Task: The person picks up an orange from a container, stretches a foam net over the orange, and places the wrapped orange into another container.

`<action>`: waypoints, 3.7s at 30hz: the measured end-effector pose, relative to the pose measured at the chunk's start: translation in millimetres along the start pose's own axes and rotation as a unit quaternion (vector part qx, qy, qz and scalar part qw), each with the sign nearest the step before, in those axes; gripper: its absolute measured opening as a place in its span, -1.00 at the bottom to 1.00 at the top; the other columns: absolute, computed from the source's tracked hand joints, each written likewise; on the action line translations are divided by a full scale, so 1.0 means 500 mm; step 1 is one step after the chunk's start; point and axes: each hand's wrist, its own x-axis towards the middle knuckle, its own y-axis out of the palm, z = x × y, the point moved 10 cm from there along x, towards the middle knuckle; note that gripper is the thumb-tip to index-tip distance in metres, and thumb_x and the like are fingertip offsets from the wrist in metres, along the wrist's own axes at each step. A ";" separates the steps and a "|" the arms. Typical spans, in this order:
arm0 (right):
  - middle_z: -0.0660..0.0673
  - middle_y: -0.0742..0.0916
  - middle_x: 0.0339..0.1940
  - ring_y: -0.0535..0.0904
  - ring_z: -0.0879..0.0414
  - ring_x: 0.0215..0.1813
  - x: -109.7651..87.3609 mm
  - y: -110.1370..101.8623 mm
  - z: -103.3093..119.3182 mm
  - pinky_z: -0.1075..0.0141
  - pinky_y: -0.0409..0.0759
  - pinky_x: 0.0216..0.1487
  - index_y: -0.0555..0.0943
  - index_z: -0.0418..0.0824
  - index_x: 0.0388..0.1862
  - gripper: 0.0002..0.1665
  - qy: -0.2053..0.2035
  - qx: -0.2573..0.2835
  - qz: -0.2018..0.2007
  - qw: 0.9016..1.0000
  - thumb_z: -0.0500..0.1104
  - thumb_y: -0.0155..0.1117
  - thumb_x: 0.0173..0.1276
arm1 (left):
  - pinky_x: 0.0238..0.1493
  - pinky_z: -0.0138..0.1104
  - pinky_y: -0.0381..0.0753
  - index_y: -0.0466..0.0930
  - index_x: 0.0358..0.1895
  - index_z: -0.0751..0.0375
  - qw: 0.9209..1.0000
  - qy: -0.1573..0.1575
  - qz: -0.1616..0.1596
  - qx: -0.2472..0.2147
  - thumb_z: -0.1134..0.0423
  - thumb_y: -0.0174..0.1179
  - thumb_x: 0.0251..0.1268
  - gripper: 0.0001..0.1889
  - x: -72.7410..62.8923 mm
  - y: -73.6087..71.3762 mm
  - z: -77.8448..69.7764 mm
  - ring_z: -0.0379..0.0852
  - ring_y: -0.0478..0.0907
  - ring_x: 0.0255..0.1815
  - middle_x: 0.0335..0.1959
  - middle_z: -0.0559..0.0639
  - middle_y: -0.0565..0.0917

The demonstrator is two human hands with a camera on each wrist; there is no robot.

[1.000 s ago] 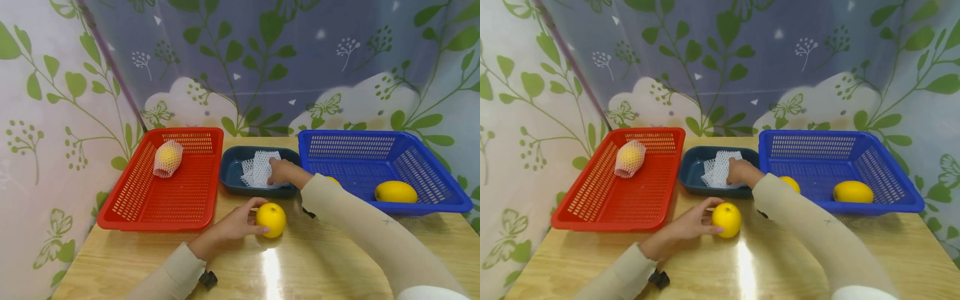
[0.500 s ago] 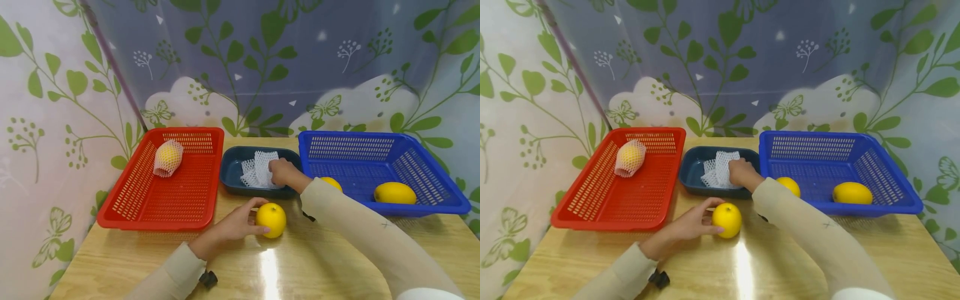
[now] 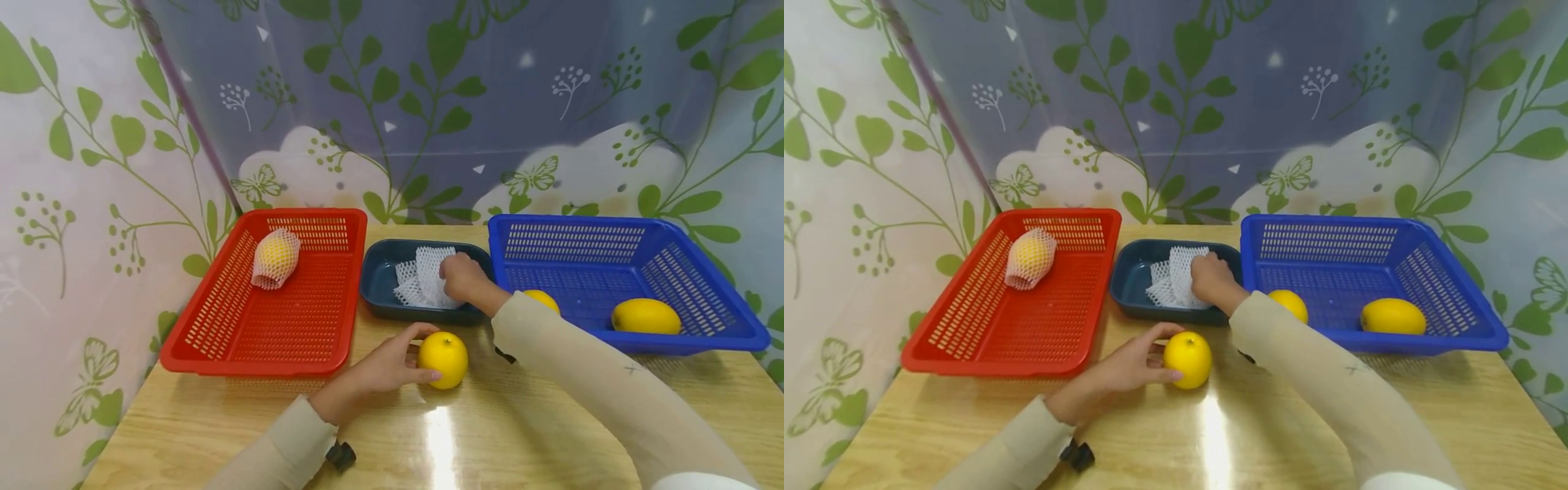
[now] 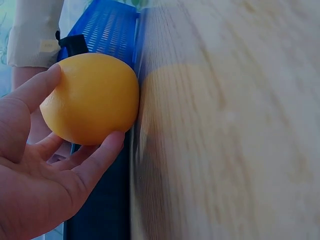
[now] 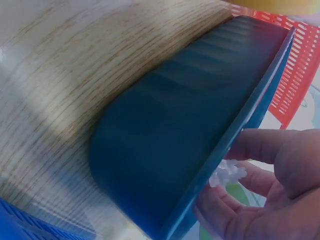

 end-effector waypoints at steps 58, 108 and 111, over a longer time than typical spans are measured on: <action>0.01 0.64 -0.27 0.56 0.20 -0.30 -0.260 -0.017 0.010 0.50 0.60 -0.25 0.65 -0.10 -0.25 -0.82 -0.110 0.675 0.067 0.726 -0.38 0.23 0.35 | 0.26 -0.03 0.42 0.31 0.31 0.28 0.917 0.130 -0.289 -0.244 0.16 -0.12 0.57 -0.60 -0.022 -0.150 -0.105 0.02 0.45 0.21 0.24 0.16 0.47; -0.04 0.66 -0.31 0.60 0.15 -0.29 -0.198 0.023 0.004 0.36 0.67 -0.23 0.52 -0.30 -0.13 -0.83 -0.101 0.561 0.060 0.820 -0.25 0.27 0.37 | -0.27 -0.46 0.58 0.34 0.02 0.38 0.926 0.019 -0.185 -0.327 0.52 -0.03 0.39 -0.80 -0.021 -0.083 -0.058 -0.26 0.55 -0.33 -0.28 -0.07 0.64; -0.02 0.67 -0.29 0.60 0.16 -0.29 -0.202 0.029 -0.003 0.37 0.66 -0.24 0.49 -0.25 -0.13 -0.91 -0.085 0.582 0.060 0.806 -0.29 0.18 0.43 | -0.24 -0.41 0.59 0.32 0.09 0.28 0.925 0.010 -0.177 -0.337 0.42 -0.05 0.49 -0.80 -0.024 -0.081 -0.057 -0.21 0.54 -0.34 -0.29 -0.09 0.64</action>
